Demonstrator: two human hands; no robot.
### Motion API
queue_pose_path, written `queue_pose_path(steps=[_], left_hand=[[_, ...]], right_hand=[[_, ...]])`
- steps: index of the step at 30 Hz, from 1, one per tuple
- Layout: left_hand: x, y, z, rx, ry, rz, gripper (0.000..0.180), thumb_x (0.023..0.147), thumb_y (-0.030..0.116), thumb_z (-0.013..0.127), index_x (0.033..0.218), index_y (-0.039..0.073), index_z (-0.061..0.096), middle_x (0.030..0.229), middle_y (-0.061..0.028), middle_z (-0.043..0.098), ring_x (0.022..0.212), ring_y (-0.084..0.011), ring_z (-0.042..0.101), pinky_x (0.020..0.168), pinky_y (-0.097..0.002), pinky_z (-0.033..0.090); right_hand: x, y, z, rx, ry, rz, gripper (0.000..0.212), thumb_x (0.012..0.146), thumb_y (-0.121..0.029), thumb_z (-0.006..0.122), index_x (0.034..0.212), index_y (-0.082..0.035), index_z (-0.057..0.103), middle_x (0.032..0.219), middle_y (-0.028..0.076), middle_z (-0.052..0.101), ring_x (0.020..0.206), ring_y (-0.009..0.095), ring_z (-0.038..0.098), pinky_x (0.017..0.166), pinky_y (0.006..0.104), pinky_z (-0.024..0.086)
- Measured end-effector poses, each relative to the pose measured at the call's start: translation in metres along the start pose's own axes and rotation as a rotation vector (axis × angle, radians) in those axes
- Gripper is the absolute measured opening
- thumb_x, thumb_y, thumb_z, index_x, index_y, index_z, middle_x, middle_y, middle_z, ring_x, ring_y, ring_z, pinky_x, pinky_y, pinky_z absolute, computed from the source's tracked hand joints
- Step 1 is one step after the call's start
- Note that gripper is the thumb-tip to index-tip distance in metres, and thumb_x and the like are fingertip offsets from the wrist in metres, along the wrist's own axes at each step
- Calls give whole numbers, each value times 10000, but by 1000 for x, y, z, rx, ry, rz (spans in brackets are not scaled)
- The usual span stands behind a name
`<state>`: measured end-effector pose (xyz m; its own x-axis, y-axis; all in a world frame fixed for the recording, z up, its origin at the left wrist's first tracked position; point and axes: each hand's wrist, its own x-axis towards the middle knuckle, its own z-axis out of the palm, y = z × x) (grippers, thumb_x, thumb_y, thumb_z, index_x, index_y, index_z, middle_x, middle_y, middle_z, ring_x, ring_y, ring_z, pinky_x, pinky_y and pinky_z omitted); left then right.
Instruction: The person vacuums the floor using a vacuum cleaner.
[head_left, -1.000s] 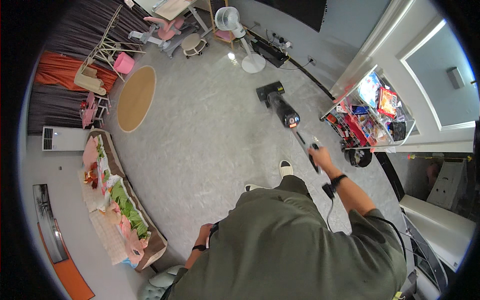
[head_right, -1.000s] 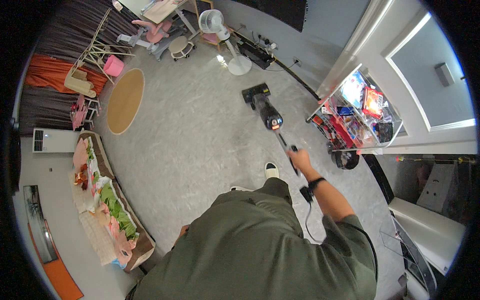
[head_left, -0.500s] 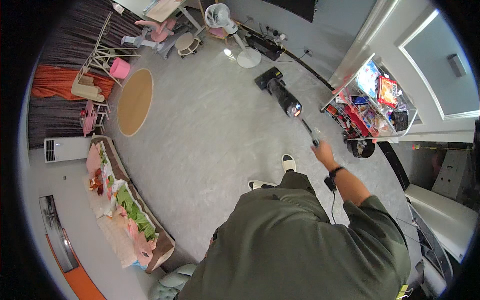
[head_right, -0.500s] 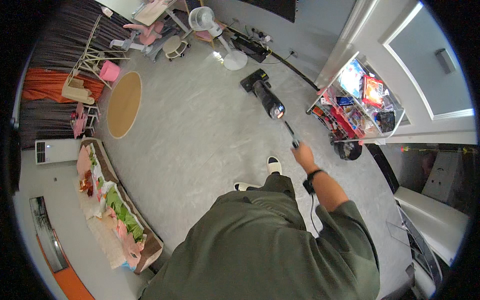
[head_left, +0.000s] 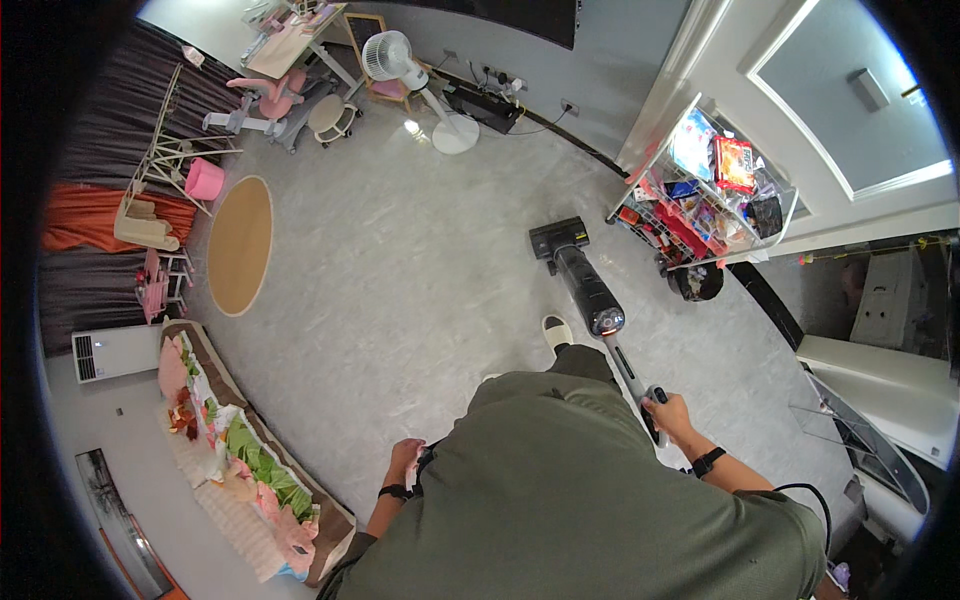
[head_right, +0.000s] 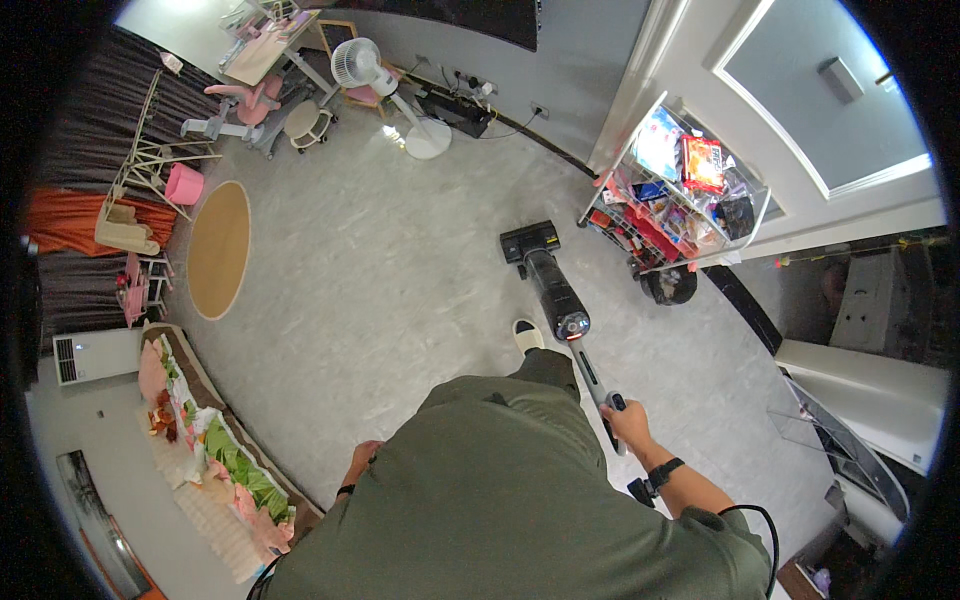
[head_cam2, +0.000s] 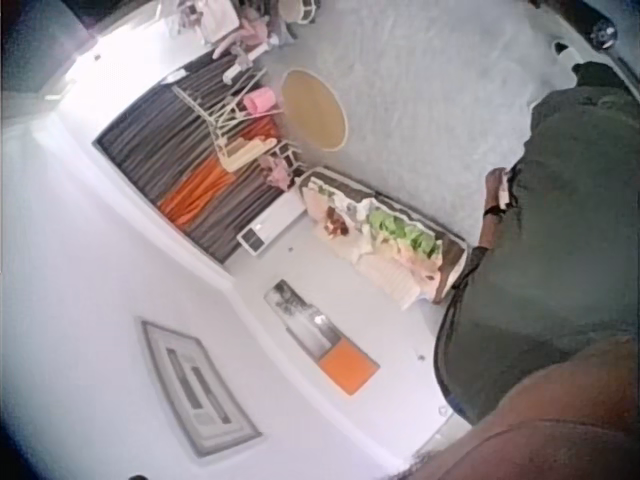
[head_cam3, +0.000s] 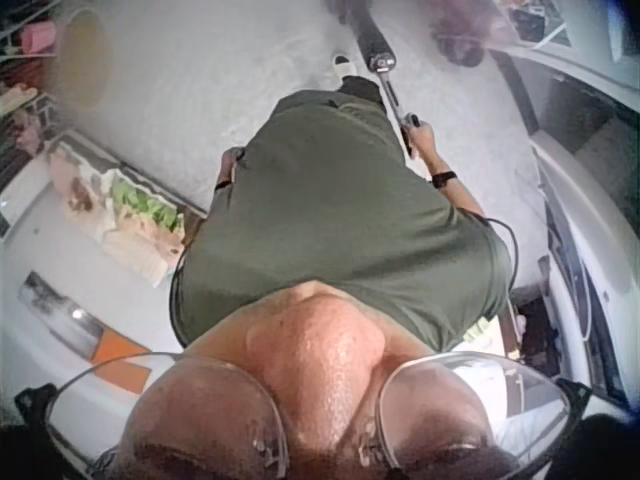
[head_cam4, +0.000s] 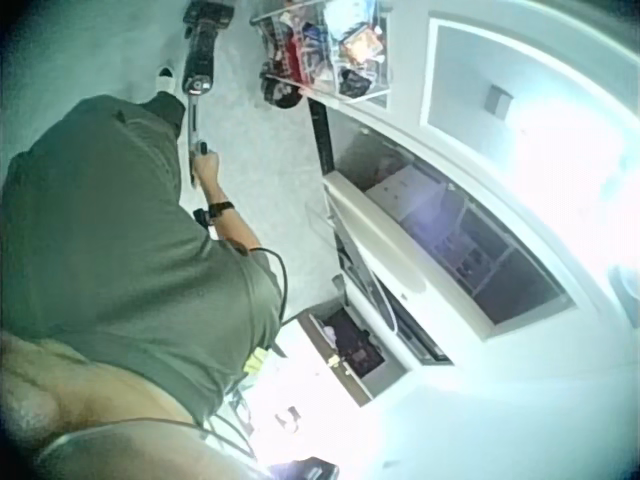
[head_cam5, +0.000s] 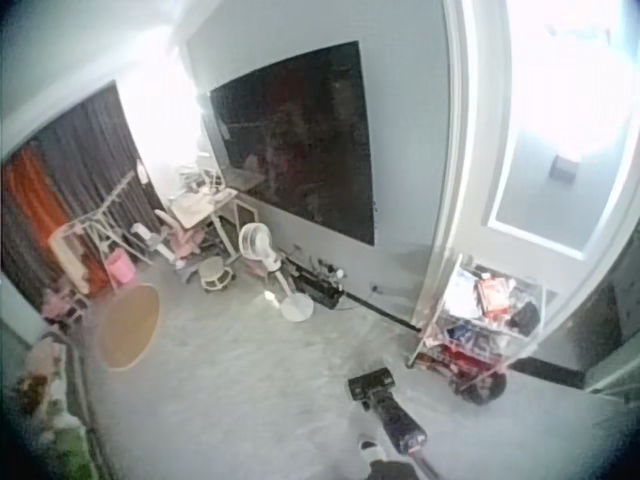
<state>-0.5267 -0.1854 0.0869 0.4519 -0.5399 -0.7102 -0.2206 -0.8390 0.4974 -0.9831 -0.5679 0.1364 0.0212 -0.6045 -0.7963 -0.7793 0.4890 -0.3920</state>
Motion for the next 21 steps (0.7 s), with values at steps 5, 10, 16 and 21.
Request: queue_pose_path(steps=[5,10,16,21], left_hand=[[-18,0,18,-395,79,-319,185,777,152,521,837,30,646,648,-21,580,574,-149,521,485,-305,409],[-55,-157,83,225,159,91,208,788,200,532,843,45,659,757,-98,637,690,-201,601,601,-328,460],[-99,-181,140,-356,238,-271,286,828,260,456,886,49,640,833,-148,638,767,-270,611,663,-361,466],[-114,-165,165,0,178,-393,354,836,313,428,914,27,621,856,-156,635,792,-277,605,686,-359,465]], right_hand=[[31,-75,-1,22,-26,-80,309,732,-229,650,578,19,547,459,69,500,363,151,473,361,318,348],[135,-161,14,-115,94,-431,399,708,-322,633,561,44,568,451,127,531,390,221,537,435,361,421],[226,-279,0,-376,363,-835,484,717,-397,635,777,81,583,789,306,575,781,424,576,672,448,460],[252,-315,-11,-674,324,-756,391,738,-326,615,853,46,575,827,255,599,824,395,583,715,444,472]])
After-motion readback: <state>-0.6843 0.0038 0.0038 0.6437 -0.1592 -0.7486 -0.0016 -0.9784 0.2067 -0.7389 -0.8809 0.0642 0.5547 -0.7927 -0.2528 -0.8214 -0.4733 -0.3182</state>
